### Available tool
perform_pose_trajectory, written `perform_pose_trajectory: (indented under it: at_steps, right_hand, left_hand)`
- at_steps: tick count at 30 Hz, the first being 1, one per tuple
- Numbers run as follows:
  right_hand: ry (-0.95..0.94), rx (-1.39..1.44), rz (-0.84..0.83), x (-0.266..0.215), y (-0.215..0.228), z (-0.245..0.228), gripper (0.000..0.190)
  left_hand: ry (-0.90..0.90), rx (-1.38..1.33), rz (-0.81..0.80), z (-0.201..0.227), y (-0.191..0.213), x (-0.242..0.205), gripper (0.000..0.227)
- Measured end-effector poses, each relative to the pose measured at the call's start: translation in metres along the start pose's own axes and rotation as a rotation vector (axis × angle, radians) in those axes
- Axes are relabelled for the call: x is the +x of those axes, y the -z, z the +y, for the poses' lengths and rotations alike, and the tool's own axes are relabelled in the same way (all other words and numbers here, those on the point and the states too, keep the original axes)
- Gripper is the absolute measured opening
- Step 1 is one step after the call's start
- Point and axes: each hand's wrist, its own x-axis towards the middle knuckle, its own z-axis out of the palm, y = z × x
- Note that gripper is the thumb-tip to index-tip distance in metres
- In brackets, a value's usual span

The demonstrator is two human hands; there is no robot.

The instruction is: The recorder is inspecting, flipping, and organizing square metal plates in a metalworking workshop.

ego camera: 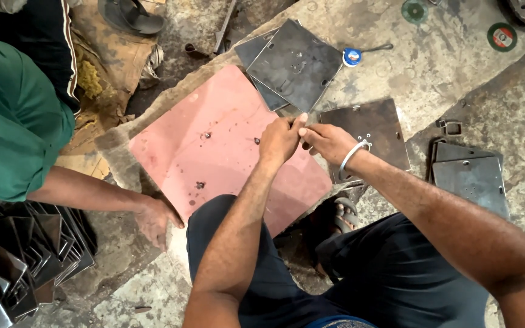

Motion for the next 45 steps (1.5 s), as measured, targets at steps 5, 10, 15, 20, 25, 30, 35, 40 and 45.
perform_pose_trajectory:
  at_steps: [5, 10, 15, 20, 25, 30, 35, 40, 45]
  right_hand:
    - [0.020, 0.048, 0.092, 0.003, -0.002, 0.003, 0.062]
    - [-0.051, 0.118, 0.067, 0.003, -0.002, 0.002, 0.074]
    - [-0.050, 0.112, 0.051, 0.000, -0.001, -0.003, 0.072]
    - [-0.038, 0.122, 0.042, 0.000, -0.001, -0.002, 0.071]
    - [-0.039, 0.108, 0.040, 0.002, 0.000, 0.000, 0.071]
    - [-0.019, 0.119, 0.044, 0.004, -0.001, 0.005, 0.069]
    - [-0.039, 0.122, 0.048, 0.002, -0.002, 0.001, 0.069]
    - [-0.046, 0.110, 0.051, 0.004, -0.001, 0.003, 0.068]
    - [-0.029, 0.145, 0.052, -0.003, 0.000, -0.006, 0.071]
  left_hand:
    - [0.005, -0.002, 0.009, 0.000, 0.000, 0.001, 0.056]
    - [0.027, 0.037, 0.015, 0.000, 0.000, 0.002, 0.058]
    - [0.026, 0.029, 0.021, 0.001, 0.001, 0.001, 0.058]
    - [0.025, 0.013, 0.012, 0.001, 0.001, 0.000, 0.058]
    - [0.020, 0.040, 0.026, -0.003, -0.003, 0.003, 0.058]
    - [0.019, 0.026, 0.015, 0.000, 0.000, 0.001, 0.057]
    - [0.016, 0.015, 0.012, 0.002, 0.001, -0.001, 0.055]
    - [0.035, 0.023, -0.003, 0.003, 0.001, 0.000, 0.056]
    - [0.007, 0.007, 0.028, 0.001, 0.002, 0.000, 0.053]
